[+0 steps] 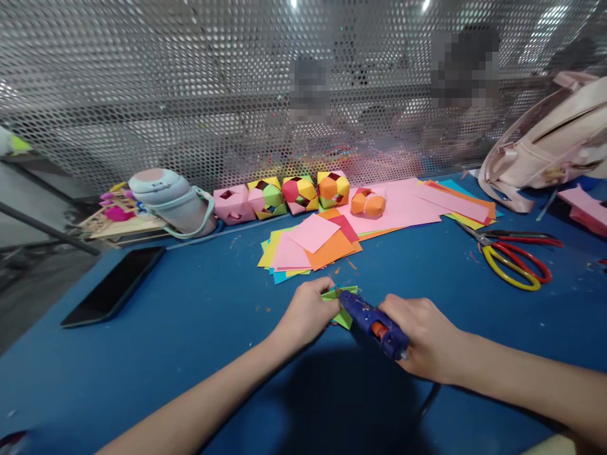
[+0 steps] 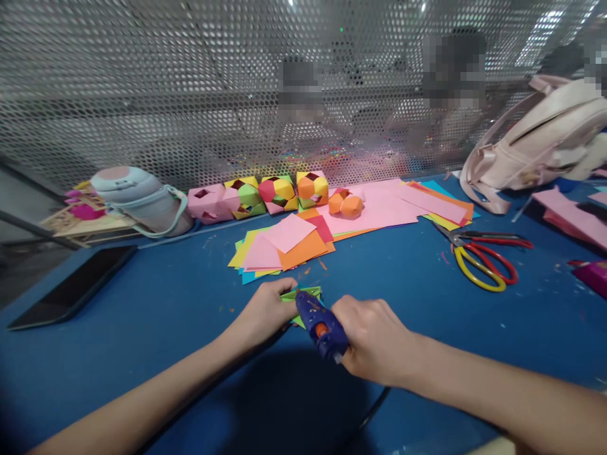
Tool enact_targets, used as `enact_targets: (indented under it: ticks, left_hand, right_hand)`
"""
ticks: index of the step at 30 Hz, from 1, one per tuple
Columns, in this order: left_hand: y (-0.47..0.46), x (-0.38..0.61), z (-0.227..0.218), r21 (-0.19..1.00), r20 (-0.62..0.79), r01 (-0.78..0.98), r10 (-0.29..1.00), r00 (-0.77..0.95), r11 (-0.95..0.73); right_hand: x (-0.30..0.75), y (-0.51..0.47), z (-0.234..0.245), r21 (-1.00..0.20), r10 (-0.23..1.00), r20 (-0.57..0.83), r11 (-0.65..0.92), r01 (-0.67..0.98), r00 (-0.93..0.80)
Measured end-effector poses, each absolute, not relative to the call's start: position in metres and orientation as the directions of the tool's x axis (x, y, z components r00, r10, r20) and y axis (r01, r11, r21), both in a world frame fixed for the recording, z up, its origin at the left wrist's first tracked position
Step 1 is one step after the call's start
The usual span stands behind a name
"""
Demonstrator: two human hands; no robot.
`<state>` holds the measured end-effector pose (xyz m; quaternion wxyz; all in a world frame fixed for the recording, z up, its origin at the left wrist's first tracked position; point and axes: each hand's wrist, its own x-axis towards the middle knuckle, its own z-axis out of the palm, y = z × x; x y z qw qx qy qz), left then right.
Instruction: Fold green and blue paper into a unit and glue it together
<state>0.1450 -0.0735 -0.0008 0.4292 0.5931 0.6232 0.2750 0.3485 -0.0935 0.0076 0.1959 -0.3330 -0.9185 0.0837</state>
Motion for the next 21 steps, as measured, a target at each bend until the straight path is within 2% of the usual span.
enact_targets:
  ticks: [5,15,21]
  left_hand:
    - [-0.073,0.145,-0.001,0.84,-0.197,0.527,0.977,0.082,0.125]
    - [-0.073,0.145,0.001,0.833,-0.174,0.544,0.98,0.095,0.095]
    - [-0.073,0.145,0.001,0.825,-0.145,0.561,0.985,0.09,0.071]
  right_hand:
    - [0.348,-0.092,0.009,-0.297,0.692,0.272,0.721,0.626,-0.668]
    - [0.349,-0.094,0.017,-0.288,0.697,0.258,0.717,0.635,-0.67]
    - [0.348,-0.094,0.016,-0.272,0.647,0.285,0.762,0.588,-0.707]
